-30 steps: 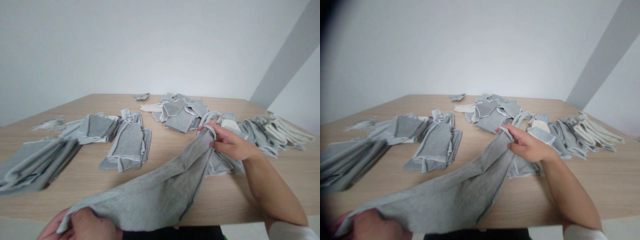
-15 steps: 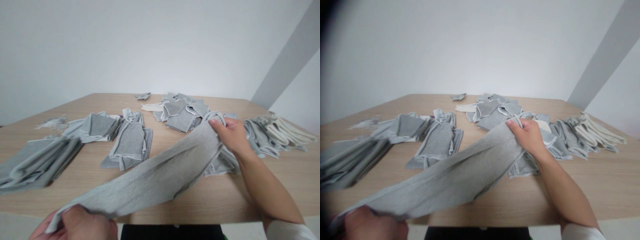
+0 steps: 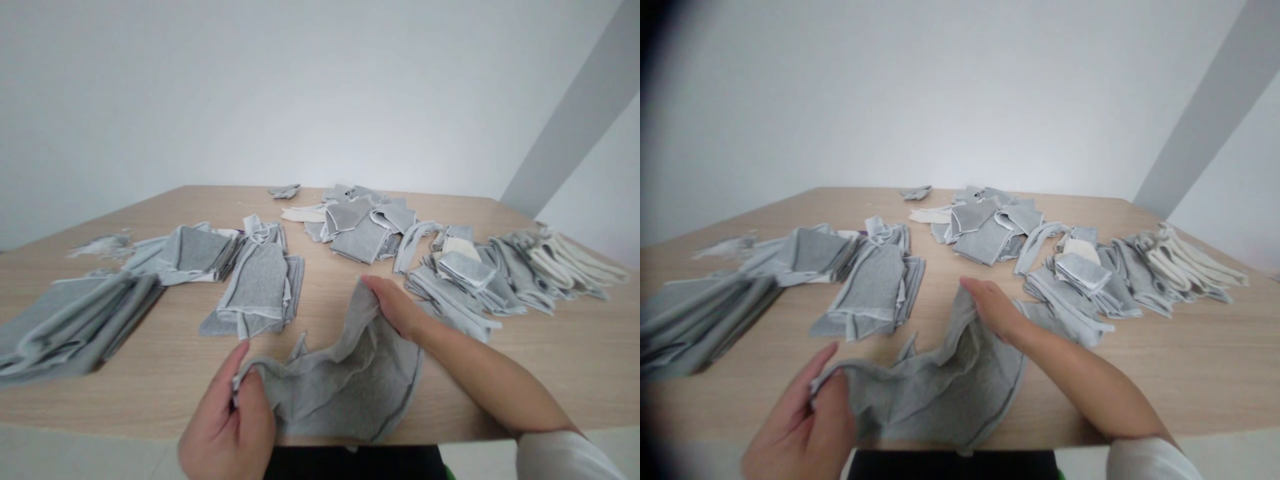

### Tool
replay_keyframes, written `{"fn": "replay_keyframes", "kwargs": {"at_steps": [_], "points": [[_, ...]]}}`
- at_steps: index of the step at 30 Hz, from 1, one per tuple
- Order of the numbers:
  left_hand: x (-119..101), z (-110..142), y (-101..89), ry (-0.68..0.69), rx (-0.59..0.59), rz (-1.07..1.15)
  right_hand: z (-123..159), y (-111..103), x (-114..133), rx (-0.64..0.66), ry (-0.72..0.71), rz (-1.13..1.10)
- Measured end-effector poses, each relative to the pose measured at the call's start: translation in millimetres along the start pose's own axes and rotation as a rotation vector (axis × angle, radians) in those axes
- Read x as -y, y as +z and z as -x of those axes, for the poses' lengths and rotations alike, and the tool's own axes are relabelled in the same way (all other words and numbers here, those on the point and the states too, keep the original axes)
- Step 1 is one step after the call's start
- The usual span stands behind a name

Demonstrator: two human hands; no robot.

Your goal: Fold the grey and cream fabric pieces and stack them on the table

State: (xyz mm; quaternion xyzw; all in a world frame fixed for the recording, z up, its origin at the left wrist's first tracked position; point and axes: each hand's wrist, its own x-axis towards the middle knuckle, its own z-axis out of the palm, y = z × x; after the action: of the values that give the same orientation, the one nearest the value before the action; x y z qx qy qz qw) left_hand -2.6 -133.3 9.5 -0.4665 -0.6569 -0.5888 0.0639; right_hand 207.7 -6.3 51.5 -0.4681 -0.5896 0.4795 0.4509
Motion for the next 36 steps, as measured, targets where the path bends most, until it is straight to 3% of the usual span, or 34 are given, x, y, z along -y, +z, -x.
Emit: {"fn": "replay_keyframes", "kwargs": {"at_steps": [5,9,13,17,22,25,29,32,34,36], "points": [[-6.7,2.4,-1.5,0.453,0.264,-0.042,22.2,16.6,4.5,0.094,0.050,-0.083],[-18.8,8.5,8.3,0.577,0.429,-0.037,37.1,23.7,7.2,0.156,-0.028,-0.118],[-32.8,17.3,17.6,0.573,0.467,-0.089,49.6,27.9,4.4,0.245,-0.046,-0.182],[-32.1,22.0,23.6,0.573,0.455,-0.155,57.3,29.7,0.1,0.309,-0.068,-0.172],[-26.8,20.8,23.9,0.523,0.427,-0.016,59.6,28.7,8.1,0.300,-0.074,-0.043],[-31.0,18.2,19.5,0.362,0.397,0.040,55.6,28.1,12.9,0.314,-0.086,0.040],[-38.7,14.3,11.2,0.038,0.250,0.044,48.5,25.8,11.8,0.375,-0.023,0.189],[-39.2,11.7,6.6,-0.015,0.271,0.076,48.8,19.9,14.1,0.335,-0.189,0.372],[-37.0,10.5,5.1,0.032,0.349,0.120,51.7,14.6,19.6,0.321,-0.375,0.429],[-34.4,9.8,4.9,0.125,0.449,0.165,55.0,10.4,26.2,0.390,-0.513,0.414]]}}
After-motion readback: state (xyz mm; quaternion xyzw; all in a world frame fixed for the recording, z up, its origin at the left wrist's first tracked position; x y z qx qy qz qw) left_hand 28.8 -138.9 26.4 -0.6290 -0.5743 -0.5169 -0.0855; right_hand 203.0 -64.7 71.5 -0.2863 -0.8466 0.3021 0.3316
